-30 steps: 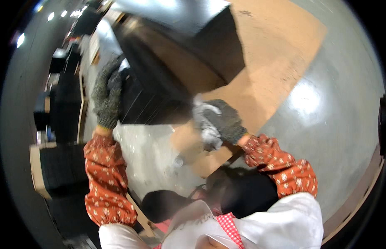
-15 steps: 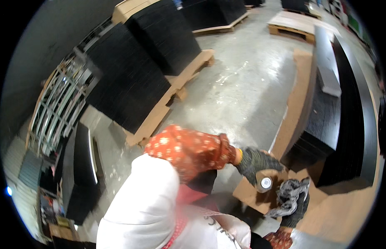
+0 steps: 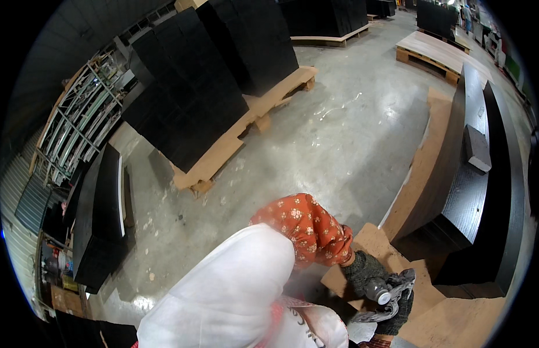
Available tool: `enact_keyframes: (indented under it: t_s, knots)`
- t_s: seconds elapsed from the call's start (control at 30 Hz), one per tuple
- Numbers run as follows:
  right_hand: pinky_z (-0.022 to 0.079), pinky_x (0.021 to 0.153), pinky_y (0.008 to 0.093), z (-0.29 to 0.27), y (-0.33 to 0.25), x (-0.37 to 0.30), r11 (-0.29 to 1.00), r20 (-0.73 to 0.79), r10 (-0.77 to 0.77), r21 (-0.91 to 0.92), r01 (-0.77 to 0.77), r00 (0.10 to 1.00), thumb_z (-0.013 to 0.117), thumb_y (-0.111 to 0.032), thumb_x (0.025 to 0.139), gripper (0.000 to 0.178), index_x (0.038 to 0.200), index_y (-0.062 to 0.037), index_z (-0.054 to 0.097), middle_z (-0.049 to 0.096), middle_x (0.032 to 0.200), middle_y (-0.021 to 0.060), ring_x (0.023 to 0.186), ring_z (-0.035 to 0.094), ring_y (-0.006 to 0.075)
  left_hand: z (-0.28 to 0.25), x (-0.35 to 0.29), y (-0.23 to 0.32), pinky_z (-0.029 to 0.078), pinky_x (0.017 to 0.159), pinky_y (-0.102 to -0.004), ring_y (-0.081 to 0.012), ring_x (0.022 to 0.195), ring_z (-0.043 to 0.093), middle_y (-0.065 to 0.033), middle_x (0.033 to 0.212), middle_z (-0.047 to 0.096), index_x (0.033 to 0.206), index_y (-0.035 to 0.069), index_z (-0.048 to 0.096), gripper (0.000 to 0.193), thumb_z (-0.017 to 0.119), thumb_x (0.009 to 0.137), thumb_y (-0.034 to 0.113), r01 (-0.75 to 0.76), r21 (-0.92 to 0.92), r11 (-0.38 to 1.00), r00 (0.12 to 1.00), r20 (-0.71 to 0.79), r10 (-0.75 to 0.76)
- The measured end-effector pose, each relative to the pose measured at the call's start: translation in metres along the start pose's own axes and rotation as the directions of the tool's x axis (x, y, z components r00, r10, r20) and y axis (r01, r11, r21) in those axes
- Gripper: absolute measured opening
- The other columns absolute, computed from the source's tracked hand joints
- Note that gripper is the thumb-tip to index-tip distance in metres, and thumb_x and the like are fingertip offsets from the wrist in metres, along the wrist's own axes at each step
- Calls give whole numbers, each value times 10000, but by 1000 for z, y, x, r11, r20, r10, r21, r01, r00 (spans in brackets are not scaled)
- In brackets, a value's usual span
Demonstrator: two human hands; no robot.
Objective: The person wipes the surfaces of stacked black panels using a cloth. They periodically pick up a bottle, apply liquid to the cloth, and continue wiping the panels. The person moves around the stack to clean different sides.
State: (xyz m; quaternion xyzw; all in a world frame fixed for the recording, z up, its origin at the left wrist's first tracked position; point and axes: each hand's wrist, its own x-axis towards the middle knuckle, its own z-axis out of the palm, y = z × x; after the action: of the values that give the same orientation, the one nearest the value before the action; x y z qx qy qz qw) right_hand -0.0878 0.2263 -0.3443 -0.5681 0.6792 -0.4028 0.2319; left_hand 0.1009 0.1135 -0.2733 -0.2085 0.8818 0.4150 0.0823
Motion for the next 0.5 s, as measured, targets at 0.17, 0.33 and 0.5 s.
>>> enact_keyframes:
  t_s: [0.17,0.33,0.5]
  knots:
    - [488,766,328,2,-11,4,482,307,211,793,-372,928,485,-210,967,255,1089,-1,565,602,938,101,856,577,216,-11,5,8,493,664,-456,-369,748,641,-170,792,665,842,83,653,321,690,681,359,34,-22,999,998,-55,-35]
    - [488,775,327,6,-7,-2,432,383,182,796,-423,906,475,-206,969,251,1095,-7,564,602,942,96,862,577,212,-42,12,32,497,631,-411,-317,716,653,-165,762,663,816,82,668,343,729,654,379,144,108,984,990,-32,-141]
    - [488,784,327,-5,16,9,409,437,145,790,-456,888,466,-202,970,249,1100,-13,562,601,947,91,869,576,208,-77,10,68,486,672,-401,-276,790,649,-126,863,662,949,76,636,378,679,736,385,-74,182,981,990,-109,95]
